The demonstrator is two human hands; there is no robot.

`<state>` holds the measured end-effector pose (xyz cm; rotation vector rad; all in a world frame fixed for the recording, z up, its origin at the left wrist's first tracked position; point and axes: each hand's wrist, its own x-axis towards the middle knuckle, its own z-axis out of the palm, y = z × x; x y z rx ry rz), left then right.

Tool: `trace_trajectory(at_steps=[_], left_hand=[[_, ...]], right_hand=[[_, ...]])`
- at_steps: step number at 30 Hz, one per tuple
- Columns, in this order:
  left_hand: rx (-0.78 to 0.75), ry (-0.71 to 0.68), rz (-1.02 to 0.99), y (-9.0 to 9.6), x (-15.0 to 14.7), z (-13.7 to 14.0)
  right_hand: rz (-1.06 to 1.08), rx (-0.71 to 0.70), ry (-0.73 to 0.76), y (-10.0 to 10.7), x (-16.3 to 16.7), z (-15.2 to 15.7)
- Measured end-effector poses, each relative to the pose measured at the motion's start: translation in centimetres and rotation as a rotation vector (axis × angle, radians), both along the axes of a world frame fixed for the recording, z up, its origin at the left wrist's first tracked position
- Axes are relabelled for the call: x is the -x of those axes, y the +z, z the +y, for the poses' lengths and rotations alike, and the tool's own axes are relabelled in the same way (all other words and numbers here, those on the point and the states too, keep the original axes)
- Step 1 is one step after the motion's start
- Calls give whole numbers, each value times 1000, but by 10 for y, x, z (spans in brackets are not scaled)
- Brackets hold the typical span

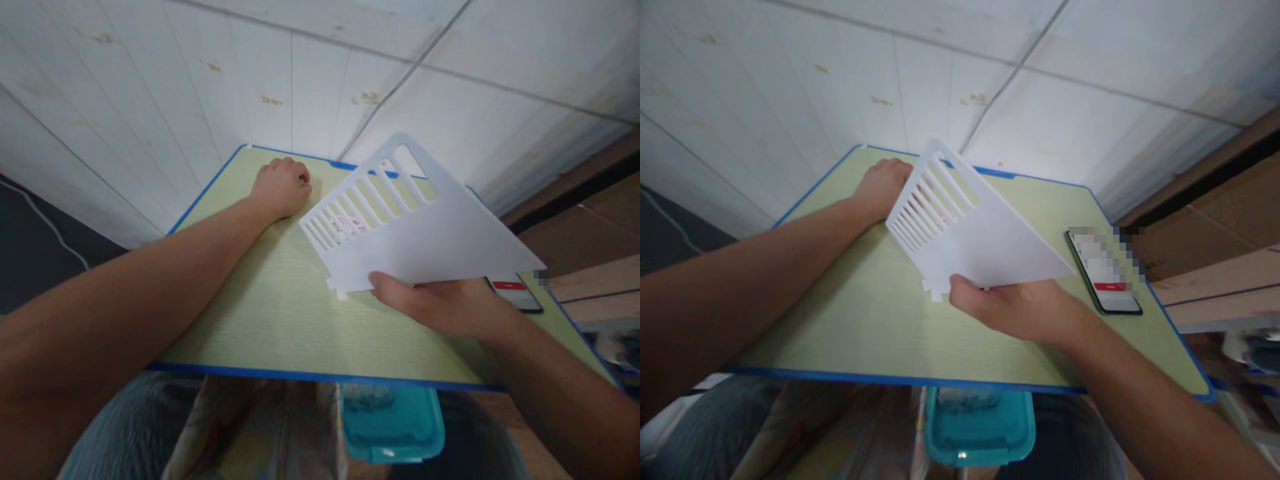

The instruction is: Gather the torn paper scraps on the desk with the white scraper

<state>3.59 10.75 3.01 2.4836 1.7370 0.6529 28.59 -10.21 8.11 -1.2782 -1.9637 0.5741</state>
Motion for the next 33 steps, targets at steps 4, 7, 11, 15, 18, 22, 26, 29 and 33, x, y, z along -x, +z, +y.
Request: trace_trajectory(at_steps=[4, 7, 11, 15, 18, 22, 26, 29, 33], left_hand=[[16, 18, -8, -1, -1, 2], [3, 5, -55, -6, -1, 9], [20, -4, -65, -8, 1, 12], [21, 5, -31, 1, 3, 4], [-1, 18, 10, 7, 6, -4], [12, 67, 74, 8, 10, -17], [17, 69, 63, 5, 11, -35], [30, 68, 48, 4, 10, -49], [39, 88, 38, 3, 9, -56]], right_hand=[[-22, 10, -97, -15, -13, -29], [-19, 24, -220, -29, -24, -57], [114, 127, -332, -43, -32, -86], [234, 204, -376, -48, -32, -89], [305, 244, -377, -49, -30, -81], [390, 270, -380, -47, -26, -73], [458, 300, -345, -43, -23, -69], [497, 286, -317, -42, -22, -66], [511, 267, -286, -45, -23, -65]])
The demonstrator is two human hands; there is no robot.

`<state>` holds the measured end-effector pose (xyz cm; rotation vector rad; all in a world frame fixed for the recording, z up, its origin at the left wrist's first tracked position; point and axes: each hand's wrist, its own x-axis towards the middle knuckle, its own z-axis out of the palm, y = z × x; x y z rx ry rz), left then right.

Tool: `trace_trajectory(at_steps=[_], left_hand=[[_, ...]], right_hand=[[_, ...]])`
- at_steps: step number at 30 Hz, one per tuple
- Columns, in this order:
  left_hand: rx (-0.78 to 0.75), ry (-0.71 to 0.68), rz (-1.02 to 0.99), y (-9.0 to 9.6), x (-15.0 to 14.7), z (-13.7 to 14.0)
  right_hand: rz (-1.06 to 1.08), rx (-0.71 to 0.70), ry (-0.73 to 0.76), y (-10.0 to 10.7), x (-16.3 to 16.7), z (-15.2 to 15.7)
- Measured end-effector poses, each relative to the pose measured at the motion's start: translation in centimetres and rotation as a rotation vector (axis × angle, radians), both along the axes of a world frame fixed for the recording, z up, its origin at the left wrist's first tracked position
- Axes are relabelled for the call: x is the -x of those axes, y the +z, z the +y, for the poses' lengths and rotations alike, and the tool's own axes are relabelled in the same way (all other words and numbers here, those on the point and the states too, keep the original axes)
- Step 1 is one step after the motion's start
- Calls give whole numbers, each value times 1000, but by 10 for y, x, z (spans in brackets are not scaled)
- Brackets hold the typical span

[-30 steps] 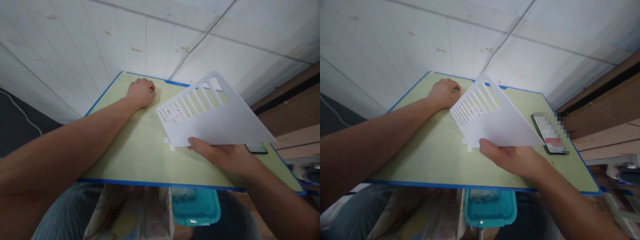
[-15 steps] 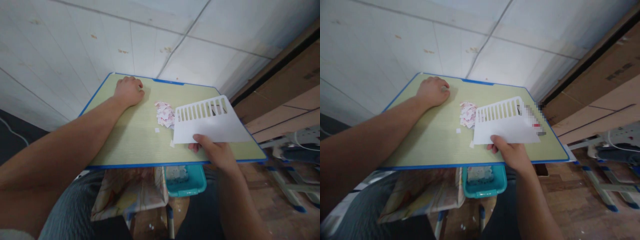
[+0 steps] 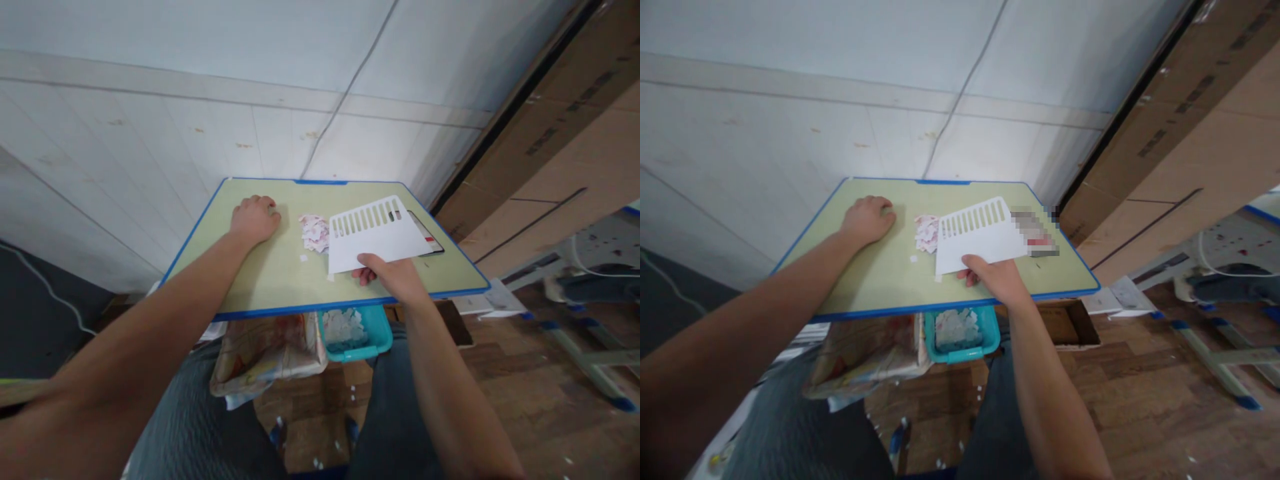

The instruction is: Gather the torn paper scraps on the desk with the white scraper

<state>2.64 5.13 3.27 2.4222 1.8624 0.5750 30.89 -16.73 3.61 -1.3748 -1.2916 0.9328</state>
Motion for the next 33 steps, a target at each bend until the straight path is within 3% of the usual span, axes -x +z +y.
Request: trace_trajectory(at_steps=[17, 33], left_hand=[[14, -84, -29, -7, 8, 23], [6, -80, -110, -12, 2, 27]], right_hand=[[-160, 27, -126, -3, -3, -22], [-90, 61, -147, -5, -11, -20]])
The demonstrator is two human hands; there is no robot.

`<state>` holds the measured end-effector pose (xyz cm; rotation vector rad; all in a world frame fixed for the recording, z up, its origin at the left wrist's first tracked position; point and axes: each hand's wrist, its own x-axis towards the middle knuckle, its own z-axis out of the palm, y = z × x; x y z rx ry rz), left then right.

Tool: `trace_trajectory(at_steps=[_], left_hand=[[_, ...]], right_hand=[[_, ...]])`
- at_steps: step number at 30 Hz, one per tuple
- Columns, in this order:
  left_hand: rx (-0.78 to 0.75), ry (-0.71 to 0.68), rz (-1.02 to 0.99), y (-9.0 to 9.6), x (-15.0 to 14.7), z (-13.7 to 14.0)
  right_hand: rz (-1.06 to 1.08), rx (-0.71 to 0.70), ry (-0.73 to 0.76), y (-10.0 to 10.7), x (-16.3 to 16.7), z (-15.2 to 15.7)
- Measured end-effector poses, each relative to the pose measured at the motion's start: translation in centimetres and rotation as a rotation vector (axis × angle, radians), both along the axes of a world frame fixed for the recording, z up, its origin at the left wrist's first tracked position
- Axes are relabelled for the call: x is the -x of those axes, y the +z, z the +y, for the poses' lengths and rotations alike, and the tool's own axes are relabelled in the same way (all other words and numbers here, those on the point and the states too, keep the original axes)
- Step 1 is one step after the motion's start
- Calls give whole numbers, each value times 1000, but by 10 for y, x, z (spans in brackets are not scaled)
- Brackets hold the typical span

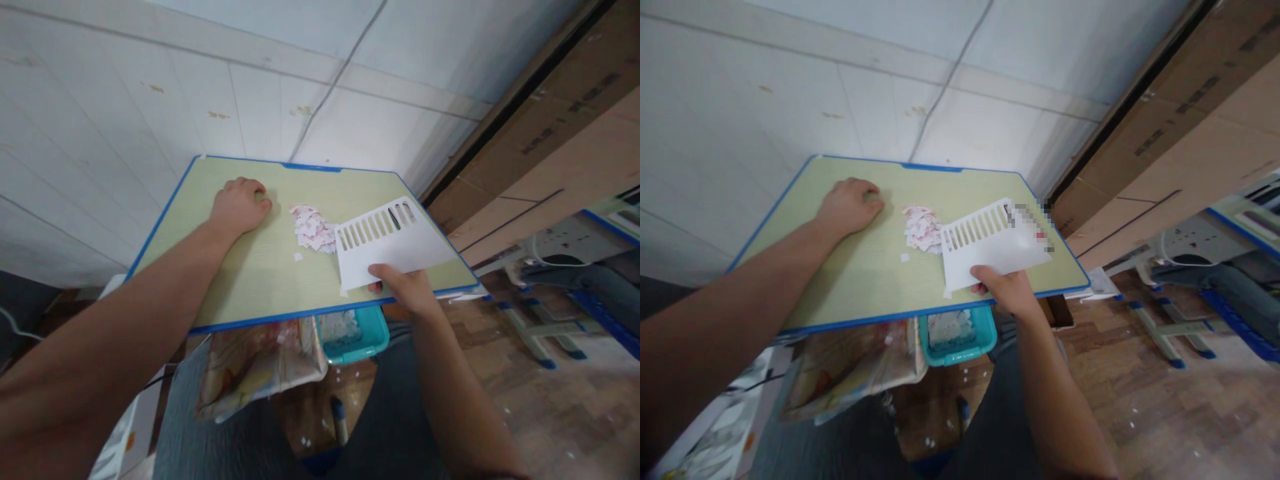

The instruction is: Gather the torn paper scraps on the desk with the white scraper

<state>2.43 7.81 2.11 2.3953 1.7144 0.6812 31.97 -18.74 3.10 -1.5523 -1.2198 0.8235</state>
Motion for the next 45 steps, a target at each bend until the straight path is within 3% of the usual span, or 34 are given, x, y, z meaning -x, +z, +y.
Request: trace_trajectory(at_steps=[14, 37, 45], left_hand=[[26, 1, -35, 5, -5, 0], [11, -27, -28, 0, 2, 7], [37, -33, 54, 8, 3, -1]], right_hand=[[-35, -58, -43, -8, -1, -12], [24, 23, -56, 1, 1, -25], [64, 8, -38, 1, 0, -27]])
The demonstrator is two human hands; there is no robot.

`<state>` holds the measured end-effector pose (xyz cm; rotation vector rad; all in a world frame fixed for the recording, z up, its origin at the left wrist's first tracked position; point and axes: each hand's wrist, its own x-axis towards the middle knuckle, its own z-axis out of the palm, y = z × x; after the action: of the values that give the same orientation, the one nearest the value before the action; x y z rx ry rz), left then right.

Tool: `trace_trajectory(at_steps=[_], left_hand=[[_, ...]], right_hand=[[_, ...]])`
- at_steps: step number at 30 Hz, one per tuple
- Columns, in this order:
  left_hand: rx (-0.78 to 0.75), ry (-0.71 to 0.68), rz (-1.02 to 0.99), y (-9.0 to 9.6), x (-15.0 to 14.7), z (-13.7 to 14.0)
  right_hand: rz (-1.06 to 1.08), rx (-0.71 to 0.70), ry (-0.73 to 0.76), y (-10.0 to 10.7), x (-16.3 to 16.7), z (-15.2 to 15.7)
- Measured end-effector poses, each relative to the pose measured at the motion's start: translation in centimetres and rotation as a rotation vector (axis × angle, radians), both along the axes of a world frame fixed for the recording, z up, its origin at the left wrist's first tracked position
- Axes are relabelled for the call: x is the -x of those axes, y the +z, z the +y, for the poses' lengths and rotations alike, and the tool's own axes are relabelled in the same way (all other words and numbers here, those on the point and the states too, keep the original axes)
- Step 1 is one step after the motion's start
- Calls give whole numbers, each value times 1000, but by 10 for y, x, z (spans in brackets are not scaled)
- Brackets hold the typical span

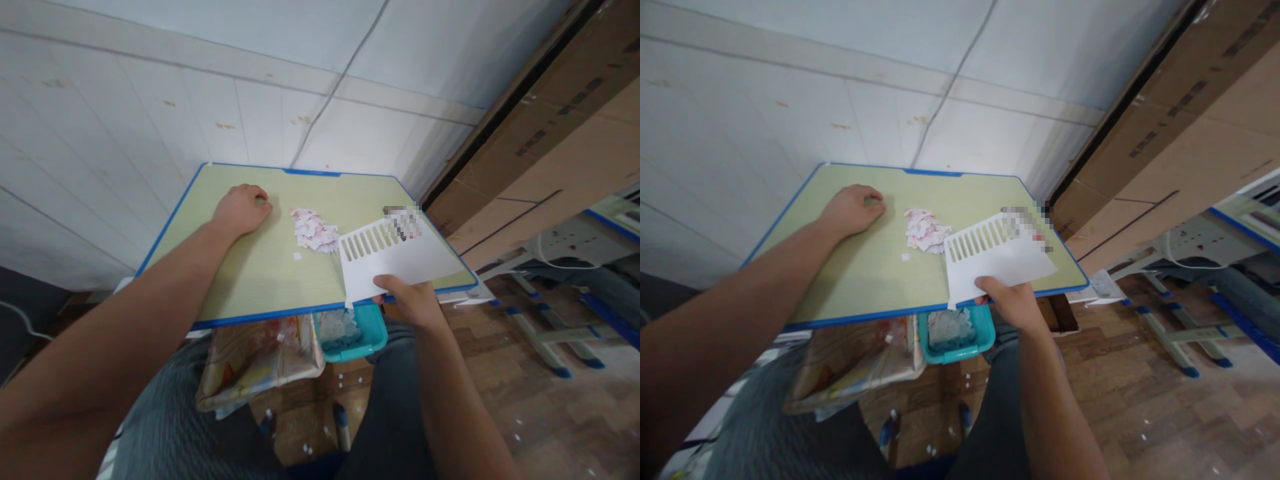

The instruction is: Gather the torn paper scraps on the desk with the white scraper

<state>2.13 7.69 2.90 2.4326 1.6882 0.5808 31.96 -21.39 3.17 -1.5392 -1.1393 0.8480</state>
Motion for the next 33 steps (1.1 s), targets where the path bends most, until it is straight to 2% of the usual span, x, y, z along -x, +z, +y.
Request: trace_trajectory(at_steps=[8, 13, 17, 20, 22, 27, 30, 33], left_hand=[[4, -5, 30, -1, 4, 2], [4, -9, 64, 0, 4, 5], [30, 22, 152, 7, -3, 7], [44, 50, 199, 14, -9, 10], [49, 71, 192, 18, -13, 12], [31, 98, 155, 20, -18, 19], [-1, 68, 155, 16, -17, 18], [-23, 19, 181, 11, -15, 14]], right_hand=[[59, 36, -2, -6, -1, -2], [104, -32, 5, -7, -4, 0], [135, -71, 19, -2, -4, 6], [90, -104, 1, 9, -1, 19], [10, -120, 65, 21, 4, 32], [-116, -180, 401, 47, 24, 83], [-144, -182, 534, 49, 36, 115], [-142, -175, 626, 44, 42, 133]])
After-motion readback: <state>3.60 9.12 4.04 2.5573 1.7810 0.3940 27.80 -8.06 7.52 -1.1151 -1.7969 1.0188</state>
